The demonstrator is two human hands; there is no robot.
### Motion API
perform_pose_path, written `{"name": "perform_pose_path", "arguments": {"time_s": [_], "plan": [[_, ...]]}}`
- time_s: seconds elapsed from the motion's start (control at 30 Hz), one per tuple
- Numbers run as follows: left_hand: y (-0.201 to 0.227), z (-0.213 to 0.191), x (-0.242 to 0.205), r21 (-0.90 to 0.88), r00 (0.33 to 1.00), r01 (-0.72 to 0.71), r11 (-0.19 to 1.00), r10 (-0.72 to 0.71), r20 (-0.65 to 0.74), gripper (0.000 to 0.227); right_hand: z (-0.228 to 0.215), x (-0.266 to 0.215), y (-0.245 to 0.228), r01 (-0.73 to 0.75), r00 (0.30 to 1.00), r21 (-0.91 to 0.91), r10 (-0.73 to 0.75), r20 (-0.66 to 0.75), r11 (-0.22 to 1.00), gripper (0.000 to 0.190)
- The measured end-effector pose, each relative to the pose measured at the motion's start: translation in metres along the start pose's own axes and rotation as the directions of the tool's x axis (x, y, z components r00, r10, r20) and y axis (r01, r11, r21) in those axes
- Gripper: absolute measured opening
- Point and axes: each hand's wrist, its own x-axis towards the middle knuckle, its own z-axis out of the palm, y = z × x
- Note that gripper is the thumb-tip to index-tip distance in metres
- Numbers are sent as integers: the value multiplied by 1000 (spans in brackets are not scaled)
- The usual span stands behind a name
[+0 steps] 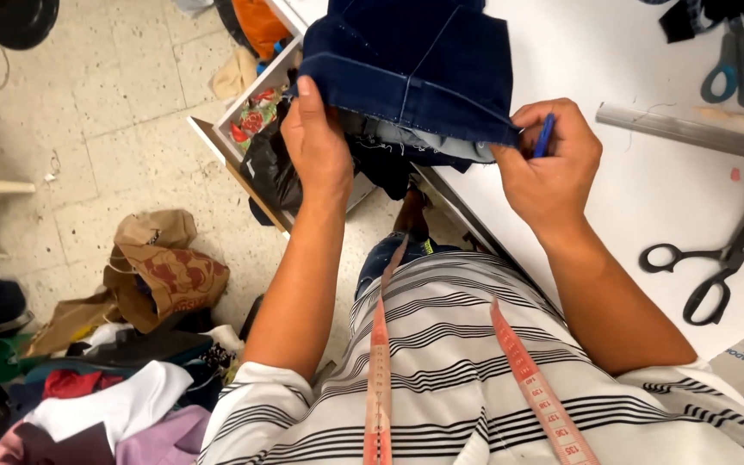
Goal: Distressing the hem of denim jeans using a utility knife
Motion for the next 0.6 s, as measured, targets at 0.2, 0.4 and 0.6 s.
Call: {"name": "perform_pose_path", "arguments": {"time_s": [0.2, 0.4, 0.6], "plan": [[-40, -3, -16, -449, 923, -55, 892, 217, 318, 40, 2, -17, -4, 3, 997, -2, -3, 77, 1000, 31], [-19, 15, -64, 425, 902, -318, 847, 133, 410, 29, 4, -32, 24, -123, 914, -144, 168, 370, 982, 42], [-52, -3, -70, 312, 918, -325, 893, 219, 329, 15, 26, -48, 48, -420, 792, -165, 449, 414, 892, 61]]}}
